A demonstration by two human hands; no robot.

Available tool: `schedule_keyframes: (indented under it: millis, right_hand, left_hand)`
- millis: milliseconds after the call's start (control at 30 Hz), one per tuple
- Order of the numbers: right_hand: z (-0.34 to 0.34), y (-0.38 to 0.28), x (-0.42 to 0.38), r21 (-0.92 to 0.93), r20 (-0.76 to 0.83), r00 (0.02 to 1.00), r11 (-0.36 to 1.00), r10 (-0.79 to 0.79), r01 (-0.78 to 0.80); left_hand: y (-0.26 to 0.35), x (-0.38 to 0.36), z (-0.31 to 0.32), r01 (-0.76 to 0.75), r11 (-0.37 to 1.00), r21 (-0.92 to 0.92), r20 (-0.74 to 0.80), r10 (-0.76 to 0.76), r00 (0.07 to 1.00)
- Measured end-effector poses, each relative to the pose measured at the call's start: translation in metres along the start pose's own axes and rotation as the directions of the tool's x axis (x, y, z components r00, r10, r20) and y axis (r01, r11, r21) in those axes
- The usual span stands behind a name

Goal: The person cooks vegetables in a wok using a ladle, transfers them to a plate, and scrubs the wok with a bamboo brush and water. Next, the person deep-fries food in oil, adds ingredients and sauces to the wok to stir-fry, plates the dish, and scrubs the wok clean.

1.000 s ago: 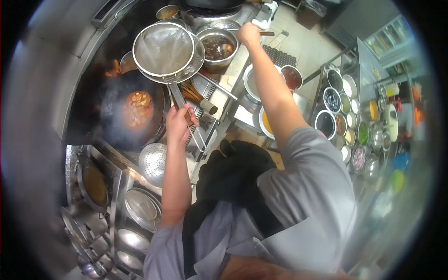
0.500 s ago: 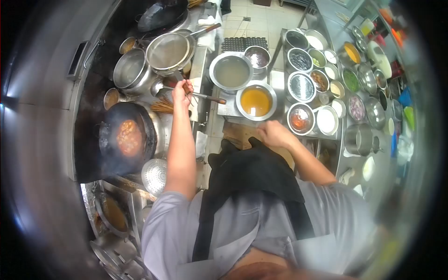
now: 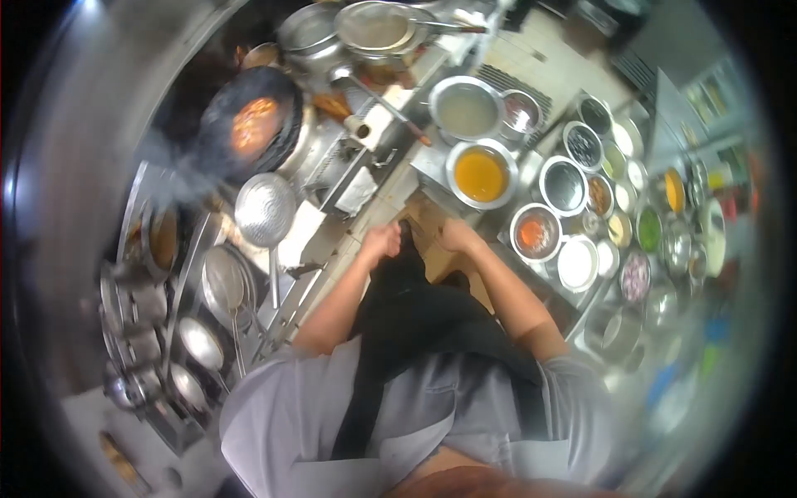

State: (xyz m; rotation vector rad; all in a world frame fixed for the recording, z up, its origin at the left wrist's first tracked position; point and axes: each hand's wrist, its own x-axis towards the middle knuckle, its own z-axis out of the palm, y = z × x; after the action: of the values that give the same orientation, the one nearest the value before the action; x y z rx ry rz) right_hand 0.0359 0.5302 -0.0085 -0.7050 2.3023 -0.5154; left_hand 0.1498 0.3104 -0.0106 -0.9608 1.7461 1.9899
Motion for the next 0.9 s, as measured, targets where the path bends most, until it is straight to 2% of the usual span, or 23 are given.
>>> schedule_keyframes:
  millis: [33, 100, 167, 200, 267, 300, 367, 400, 433, 467, 500, 533, 567, 600, 633, 667, 700, 733, 767, 800, 833, 867, 900]
  right_hand:
    - [-0.006, -0.011, 0.027, -0.01, 0.006, 1.0, 1.0, -0.005, 0.005]
    - [-0.003, -0.018, 0.089, -0.157, -0.321, 0.926, 0.975, -0.199, 0.155]
    - [-0.019, -0.039, 0.149, -0.166, -0.396, 0.915, 0.986, -0.08, 0.014]
    - [-0.019, -0.041, 0.181, -0.144, -0.546, 0.835, 0.99, -0.07, -0.011]
    - [-0.031, -0.048, 0.238, -0.163, -0.584, 0.812, 0.978, 0.013, -0.133]
    - [-0.027, -0.043, 0.27, -0.165, -0.599, 0.797, 0.962, 0.076, -0.216]
    - [-0.046, -0.051, 0.292, -0.115, -0.512, 0.837, 0.951, 0.192, -0.288]
    - [-0.066, -0.06, 0.296, -0.031, -0.389, 0.883, 0.954, 0.262, -0.297]
    - [-0.067, -0.056, 0.313, 0.092, -0.376, 0.891, 0.967, 0.255, -0.238]
    - [-0.071, -0.052, 0.323, -0.084, -0.352, 0.935, 0.996, -0.054, 0.025]
    - [-0.081, -0.07, 0.315, 0.052, -0.322, 0.946, 0.996, -0.047, 0.067]
    - [-0.098, -0.094, 0.308, 0.074, -0.244, 0.97, 0.997, -0.009, 0.028]
    - [-0.108, -0.118, 0.285, 0.233, -0.341, 0.939, 0.972, 0.037, 0.046]
    - [-0.104, -0.119, 0.295, 0.07, -0.393, 0.918, 0.994, -0.053, 0.087]
    - [-0.111, -0.141, 0.269, 0.126, -0.354, 0.935, 0.991, -0.004, 0.052]
    - [-0.132, -0.174, 0.217, 0.374, -0.218, 0.965, 0.926, 0.148, -0.057]
    - [-0.123, -0.169, 0.205, 0.532, -0.271, 0.961, 0.841, 0.057, 0.1]
    - [-0.145, -0.182, 0.161, 0.647, -0.148, 0.987, 0.761, 0.062, 0.049]
    - [-0.142, -0.183, 0.143, 0.838, -0.08, 0.995, 0.544, 0.067, 0.031]
    - [-0.131, -0.17, 0.143, 0.977, 0.062, 0.993, 0.211, -0.097, -0.041]
    - [-0.128, -0.165, 0.135, 0.991, 0.119, 0.949, -0.02, -0.292, -0.131]
    - [-0.113, -0.154, 0.142, 0.971, 0.02, 0.983, 0.237, -0.183, 0.024]
    - [-0.126, -0.167, 0.119, 0.647, -0.209, 0.977, 0.754, 0.033, 0.113]
  left_hand:
    - [-0.031, -0.017, -0.013, 0.009, 1.0, -0.023, -0.072, -0.01, 0.997]
    - [-0.065, -0.059, -0.043, -0.022, 1.0, -0.022, -0.169, 0.018, 0.985]
    - [-0.089, -0.092, -0.07, -0.034, 0.997, -0.07, -0.22, 0.018, 0.975]
    - [-0.09, -0.111, -0.078, -0.033, 0.996, -0.085, -0.255, 0.01, 0.967]
    - [-0.097, -0.13, -0.092, -0.005, 1.0, -0.028, -0.301, -0.004, 0.953]
    - [-0.097, -0.131, -0.102, -0.015, 1.0, 0.005, -0.332, 0.016, 0.943]
    - [-0.11, -0.134, -0.111, -0.01, 1.0, 0.029, -0.371, 0.02, 0.929]
    - [-0.106, -0.132, -0.115, -0.014, 1.0, 0.003, -0.374, 0.014, 0.927]
    - [-0.102, -0.126, -0.12, -0.018, 1.0, -0.005, -0.371, 0.015, 0.928]
    - [-0.101, -0.119, -0.123, -0.02, 1.0, -0.016, -0.368, 0.013, 0.93]
    - [-0.1, -0.109, -0.128, -0.027, 1.0, -0.005, -0.334, 0.024, 0.942]
    - [-0.096, -0.096, -0.133, -0.042, 0.999, 0.007, -0.294, 0.042, 0.955]
    - [-0.086, -0.087, -0.134, -0.01, 1.0, 0.02, -0.282, 0.015, 0.959]
    - [-0.075, -0.068, -0.137, -0.017, 0.999, 0.036, -0.257, 0.026, 0.966]
    - [-0.068, -0.051, -0.14, 0.03, 0.995, 0.1, -0.219, -0.007, 0.976]
    - [-0.067, -0.04, -0.143, 0.08, 0.982, 0.17, -0.181, -0.048, 0.982]
    - [-0.069, -0.018, -0.148, 0.095, 0.971, 0.217, -0.118, -0.07, 0.991]
    - [-0.063, 0.003, -0.149, 0.074, 0.964, 0.255, -0.079, -0.055, 0.995]
    - [-0.056, 0.019, -0.147, 0.032, 0.942, 0.334, -0.01, -0.03, 0.999]
    - [-0.047, 0.033, -0.143, -0.016, 0.914, 0.406, 0.061, -0.009, 0.998]
    - [-0.034, 0.047, -0.137, -0.073, 0.856, 0.512, 0.138, 0.002, 0.99]
    - [-0.028, 0.054, -0.128, -0.093, 0.835, 0.542, 0.188, -0.013, 0.982]
    - [-0.019, 0.067, -0.115, -0.144, 0.803, 0.578, 0.267, -0.019, 0.964]
